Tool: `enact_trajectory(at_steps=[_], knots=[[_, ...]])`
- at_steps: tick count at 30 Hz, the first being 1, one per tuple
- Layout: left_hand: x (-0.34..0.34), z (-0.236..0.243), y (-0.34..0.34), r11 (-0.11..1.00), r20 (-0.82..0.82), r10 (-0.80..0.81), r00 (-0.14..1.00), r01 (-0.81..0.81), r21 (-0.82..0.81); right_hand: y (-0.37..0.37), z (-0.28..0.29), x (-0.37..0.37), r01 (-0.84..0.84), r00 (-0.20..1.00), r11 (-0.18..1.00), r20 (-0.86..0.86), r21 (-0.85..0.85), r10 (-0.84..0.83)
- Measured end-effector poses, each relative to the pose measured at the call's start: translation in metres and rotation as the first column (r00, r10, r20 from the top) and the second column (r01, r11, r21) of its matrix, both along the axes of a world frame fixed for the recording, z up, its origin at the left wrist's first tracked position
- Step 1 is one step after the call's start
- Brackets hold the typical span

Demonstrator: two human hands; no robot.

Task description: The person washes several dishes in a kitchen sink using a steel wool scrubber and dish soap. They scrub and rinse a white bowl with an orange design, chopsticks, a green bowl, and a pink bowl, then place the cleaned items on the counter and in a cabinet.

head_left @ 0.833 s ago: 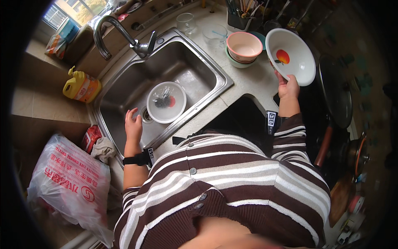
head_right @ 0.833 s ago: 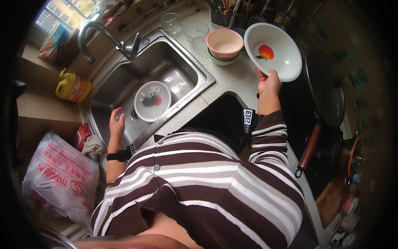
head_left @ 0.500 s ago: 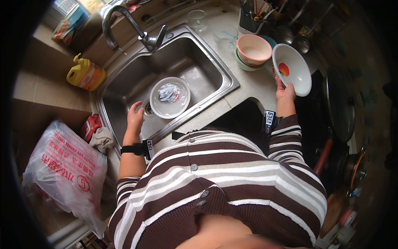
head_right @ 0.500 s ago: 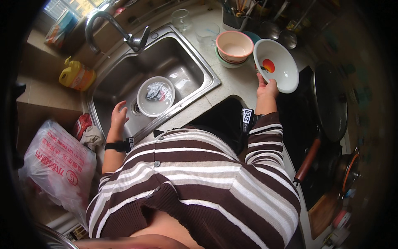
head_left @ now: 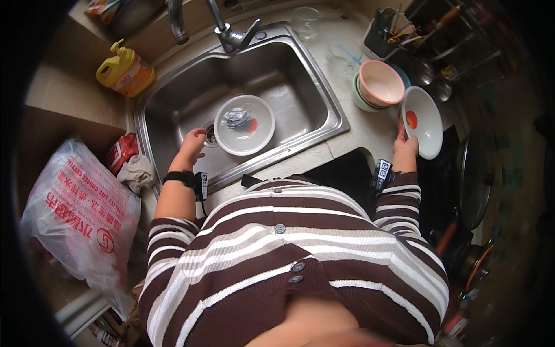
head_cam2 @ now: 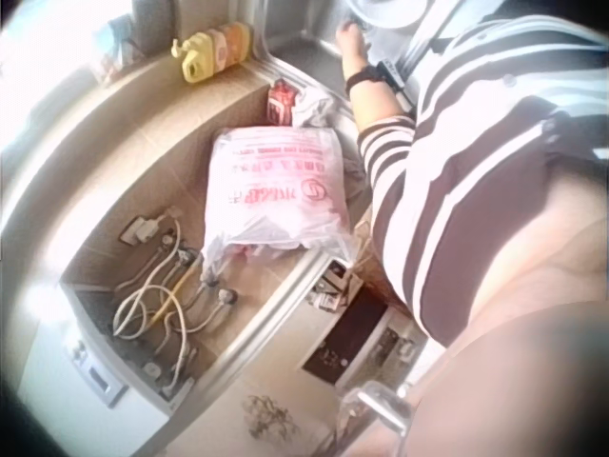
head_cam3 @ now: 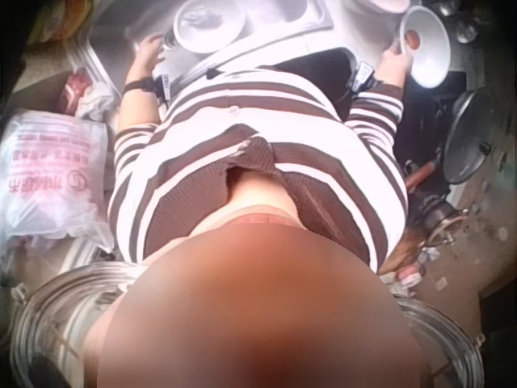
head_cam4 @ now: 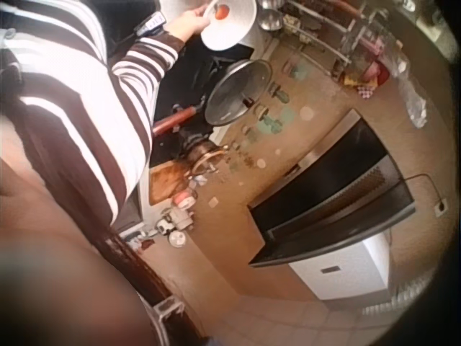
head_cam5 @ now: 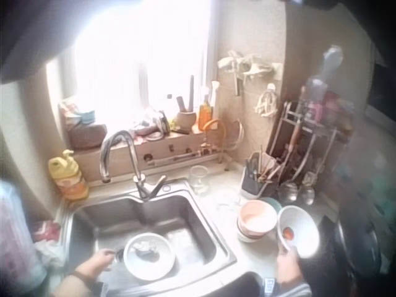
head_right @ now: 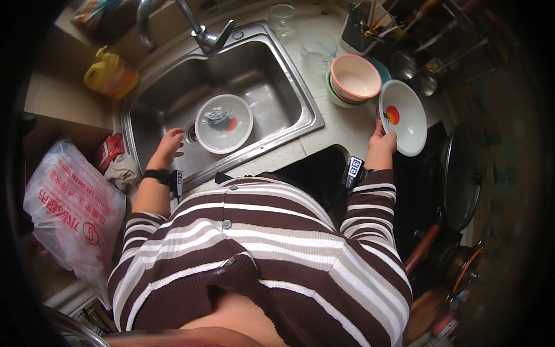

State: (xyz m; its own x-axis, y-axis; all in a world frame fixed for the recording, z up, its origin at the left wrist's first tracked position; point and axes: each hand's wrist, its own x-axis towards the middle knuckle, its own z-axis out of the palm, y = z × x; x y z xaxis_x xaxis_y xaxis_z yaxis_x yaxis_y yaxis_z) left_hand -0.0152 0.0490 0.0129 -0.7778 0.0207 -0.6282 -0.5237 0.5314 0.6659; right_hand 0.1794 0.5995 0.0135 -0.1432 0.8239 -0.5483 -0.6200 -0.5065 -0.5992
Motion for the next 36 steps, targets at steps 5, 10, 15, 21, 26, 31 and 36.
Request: enact_trajectory(at_steps=[5,10,15,21,26,31,36], knots=[[-0.018,-0.015,0.003,0.999,0.178,-0.01,0.984,0.002,0.04,0.005,-0.014,-0.001,0.004,0.999,1.0,0.034,0.022,-0.005],[-0.038,-0.032,0.008,0.998,0.247,-0.052,0.968,0.058,-0.015,0.012,-0.023,0.0,-0.025,0.998,0.999,0.066,0.029,0.023],[-0.055,-0.055,0.014,0.993,0.298,-0.074,0.952,0.098,-0.067,0.014,-0.025,0.002,-0.003,0.993,1.0,0.119,-0.02,0.005],[-0.072,-0.092,0.011,0.977,0.407,-0.113,0.907,0.176,-0.121,-0.022,0.013,0.009,-0.215,0.964,0.955,0.11,-0.205,0.241],[-0.078,-0.148,0.003,0.973,0.489,-0.162,0.857,0.221,-0.065,-0.13,0.058,-0.03,-0.73,0.563,0.68,0.504,-0.069,0.655],[-0.06,-0.182,0.005,0.923,0.34,0.033,0.94,-0.158,0.35,-0.211,0.103,-0.151,-0.974,0.027,-0.171,0.827,0.148,0.561],[-0.055,-0.171,0.009,0.918,0.422,0.107,0.9,-0.252,0.306,-0.258,0.095,-0.274,-0.742,0.274,-0.67,0.899,-0.028,-0.341]])
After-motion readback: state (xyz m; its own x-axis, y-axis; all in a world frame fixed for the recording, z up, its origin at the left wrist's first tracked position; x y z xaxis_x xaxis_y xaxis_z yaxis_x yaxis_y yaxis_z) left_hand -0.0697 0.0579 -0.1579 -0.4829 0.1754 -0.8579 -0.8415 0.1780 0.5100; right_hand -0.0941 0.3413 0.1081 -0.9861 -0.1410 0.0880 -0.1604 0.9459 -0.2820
